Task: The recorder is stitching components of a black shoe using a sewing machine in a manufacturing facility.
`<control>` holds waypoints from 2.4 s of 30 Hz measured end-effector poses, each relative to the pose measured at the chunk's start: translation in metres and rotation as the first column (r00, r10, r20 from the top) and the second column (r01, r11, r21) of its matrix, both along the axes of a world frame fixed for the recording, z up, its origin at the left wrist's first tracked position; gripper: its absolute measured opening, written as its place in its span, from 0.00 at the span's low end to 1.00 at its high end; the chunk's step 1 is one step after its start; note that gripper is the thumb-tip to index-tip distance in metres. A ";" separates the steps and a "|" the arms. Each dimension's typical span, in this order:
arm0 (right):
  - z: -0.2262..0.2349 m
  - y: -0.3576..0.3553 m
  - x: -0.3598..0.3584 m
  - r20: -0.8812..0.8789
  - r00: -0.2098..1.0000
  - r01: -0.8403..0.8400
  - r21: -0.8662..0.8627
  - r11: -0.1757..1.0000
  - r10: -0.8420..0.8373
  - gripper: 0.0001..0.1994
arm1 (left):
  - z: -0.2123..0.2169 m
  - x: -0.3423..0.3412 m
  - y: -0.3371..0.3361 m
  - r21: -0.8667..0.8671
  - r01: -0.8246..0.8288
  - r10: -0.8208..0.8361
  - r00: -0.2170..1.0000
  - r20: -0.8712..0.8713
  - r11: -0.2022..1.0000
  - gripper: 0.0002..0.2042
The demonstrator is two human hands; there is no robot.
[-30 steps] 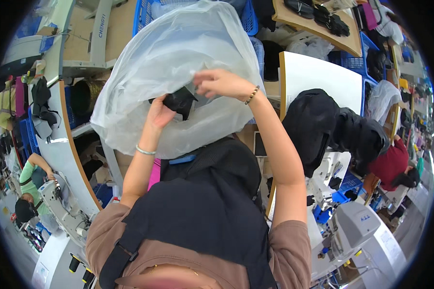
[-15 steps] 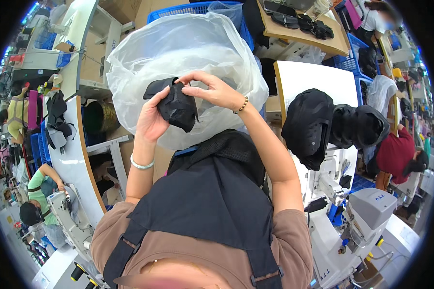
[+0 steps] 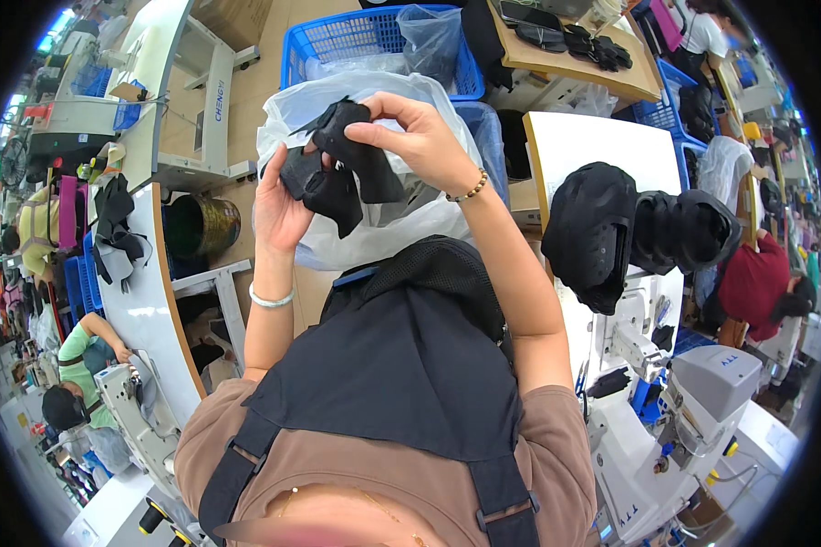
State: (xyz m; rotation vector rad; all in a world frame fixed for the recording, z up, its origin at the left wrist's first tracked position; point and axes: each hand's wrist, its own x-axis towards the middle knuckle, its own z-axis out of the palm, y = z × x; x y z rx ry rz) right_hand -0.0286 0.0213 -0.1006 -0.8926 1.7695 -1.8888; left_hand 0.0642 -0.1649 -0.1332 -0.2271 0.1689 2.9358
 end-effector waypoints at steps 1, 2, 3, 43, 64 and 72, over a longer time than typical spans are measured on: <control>0.002 0.000 0.002 0.008 1.000 0.016 -0.059 0.998 -0.015 0.08 | -0.001 0.000 0.000 0.072 0.029 -0.028 0.999 -0.020 0.997 0.21; 0.003 -0.001 0.005 0.015 0.999 0.030 -0.118 0.993 -0.028 0.08 | -0.002 0.000 0.000 0.146 0.058 -0.047 0.996 -0.079 0.988 0.22; 0.004 -0.002 0.007 -0.100 0.995 -0.017 -0.065 0.998 0.010 0.09 | -0.002 -0.002 0.001 0.065 -0.032 0.030 0.999 0.044 0.997 0.26; 0.070 0.112 0.124 -0.640 0.647 0.572 0.047 0.819 -0.415 0.13 | 0.164 -0.009 0.062 -0.599 -0.800 -1.000 -0.024 -0.015 0.028 0.22; -0.041 0.134 0.146 0.665 0.645 0.623 -0.743 0.245 0.376 0.42 | 0.095 -0.039 0.131 0.318 0.317 -0.109 0.840 -0.531 0.894 0.27; 0.008 0.150 0.127 0.912 0.409 0.809 -0.372 0.455 0.019 0.23 | 0.045 -0.002 0.207 -0.635 -0.435 -0.666 0.100 -0.739 0.638 0.23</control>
